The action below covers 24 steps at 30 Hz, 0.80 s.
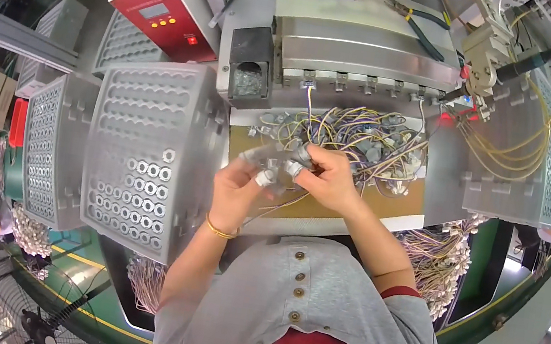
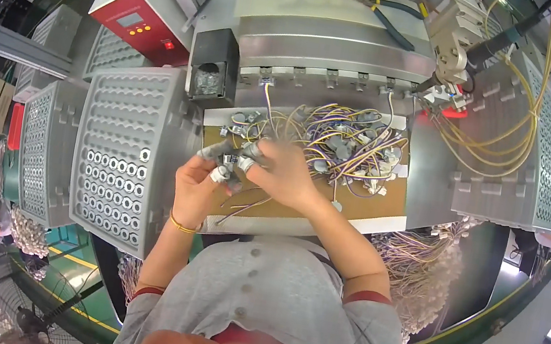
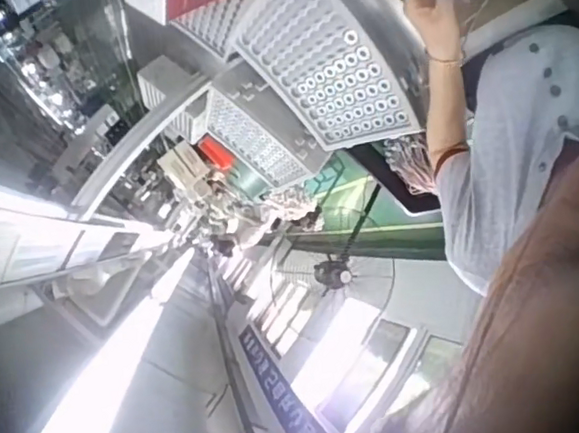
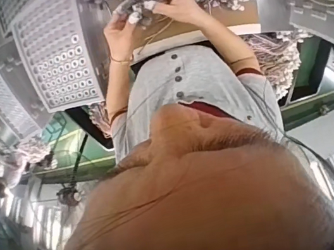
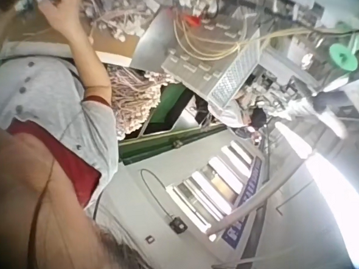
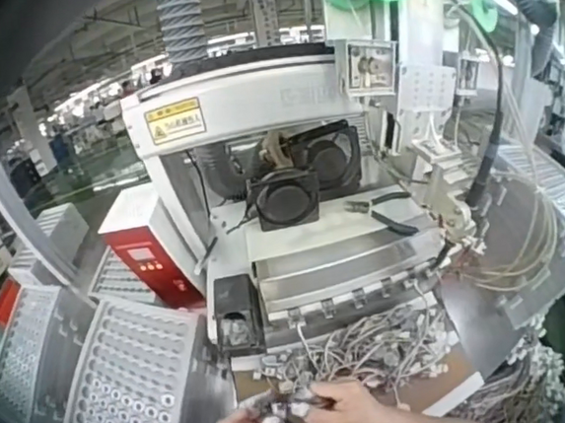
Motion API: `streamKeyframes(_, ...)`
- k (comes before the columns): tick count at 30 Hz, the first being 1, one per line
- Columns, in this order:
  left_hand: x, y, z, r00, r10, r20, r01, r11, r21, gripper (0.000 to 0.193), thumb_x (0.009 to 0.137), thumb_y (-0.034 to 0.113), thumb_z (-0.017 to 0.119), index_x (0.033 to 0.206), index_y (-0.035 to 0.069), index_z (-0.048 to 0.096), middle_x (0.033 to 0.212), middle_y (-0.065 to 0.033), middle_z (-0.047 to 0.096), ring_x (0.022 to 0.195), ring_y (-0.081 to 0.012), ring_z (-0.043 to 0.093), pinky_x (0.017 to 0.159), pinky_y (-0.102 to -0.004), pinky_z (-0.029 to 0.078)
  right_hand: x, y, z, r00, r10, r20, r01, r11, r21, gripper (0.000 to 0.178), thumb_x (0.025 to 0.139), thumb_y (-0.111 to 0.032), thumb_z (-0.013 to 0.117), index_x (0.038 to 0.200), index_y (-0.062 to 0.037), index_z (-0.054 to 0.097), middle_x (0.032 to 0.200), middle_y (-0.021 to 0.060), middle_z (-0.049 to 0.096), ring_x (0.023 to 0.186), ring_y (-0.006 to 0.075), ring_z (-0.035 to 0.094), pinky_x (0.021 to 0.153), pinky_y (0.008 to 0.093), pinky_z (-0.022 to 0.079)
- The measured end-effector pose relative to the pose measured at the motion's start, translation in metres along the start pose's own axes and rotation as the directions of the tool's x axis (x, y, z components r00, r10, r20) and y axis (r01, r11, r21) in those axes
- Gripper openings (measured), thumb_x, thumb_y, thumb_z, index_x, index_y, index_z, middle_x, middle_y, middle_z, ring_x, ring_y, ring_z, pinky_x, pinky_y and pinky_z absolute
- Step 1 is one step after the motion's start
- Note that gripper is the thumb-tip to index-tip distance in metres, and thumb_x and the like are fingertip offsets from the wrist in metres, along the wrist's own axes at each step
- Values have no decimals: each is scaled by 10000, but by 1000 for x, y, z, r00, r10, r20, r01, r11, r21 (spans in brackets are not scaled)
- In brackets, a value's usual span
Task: Assembling wire harnesses by connecting terminal wires and organizing finished components into a storage tray.
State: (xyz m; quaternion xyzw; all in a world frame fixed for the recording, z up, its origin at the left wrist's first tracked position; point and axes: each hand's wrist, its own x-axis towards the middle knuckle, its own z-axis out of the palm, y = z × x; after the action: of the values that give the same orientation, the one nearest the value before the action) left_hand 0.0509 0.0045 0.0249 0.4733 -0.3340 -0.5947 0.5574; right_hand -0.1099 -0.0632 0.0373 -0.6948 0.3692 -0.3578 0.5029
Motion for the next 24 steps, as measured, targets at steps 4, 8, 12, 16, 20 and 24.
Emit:
streamKeyframes(4,1,5,9,999,45,26,-44,997,-63,336,771,17,582,1087,-55,495,909,-96,589,723,-139,570,557,-230,474,-1,0,-5,1000,14,19,-14,1000,23,122,685,-51,596,653,-14,484,520,-27,400,482,22,325,407,200,276)
streamKeyframes(8,2,4,13,990,123,74,-122,992,-20,352,765,-7,579,1100,-62,490,975,-119,576,761,-139,561,571,-234,478,-1,-4,-7,1000,-6,13,5,993,116,132,670,-68,603,648,-14,484,517,-13,398,479,31,327,408,201,283)
streamKeyframes(12,3,6,13,985,135,107,-133,991,-25,389,761,-27,583,1134,-48,475,970,-73,569,775,-103,538,598,-218,476,1,-9,-11,999,11,32,-16,988,153,151,671,-83,612,647,-10,483,518,-11,404,483,31,332,408,203,287)
streamKeyframes(16,2,7,15,985,135,107,-131,990,-48,377,760,-27,585,1122,-50,484,964,-75,571,773,-102,539,594,-215,470,-2,-1,-15,993,85,82,-93,990,108,171,669,-114,606,657,15,495,562,34,485,523,43,390,444,232,341)
streamKeyframes(20,3,5,12,988,110,105,-107,994,-39,372,758,-31,585,1117,-49,490,965,-74,570,772,-100,537,590,-214,467,-3,-1,-16,995,87,57,-94,985,141,125,670,-88,624,672,-7,529,543,-18,440,501,23,372,418,196,303)
streamKeyframes(24,2,6,14,982,141,127,-134,989,-69,372,757,-32,584,1118,-42,492,979,-74,567,782,-96,536,590,-210,464,-1,-6,-15,998,7,57,-10,998,57,126,662,-80,622,658,-7,519,542,-17,434,501,22,372,414,198,301)
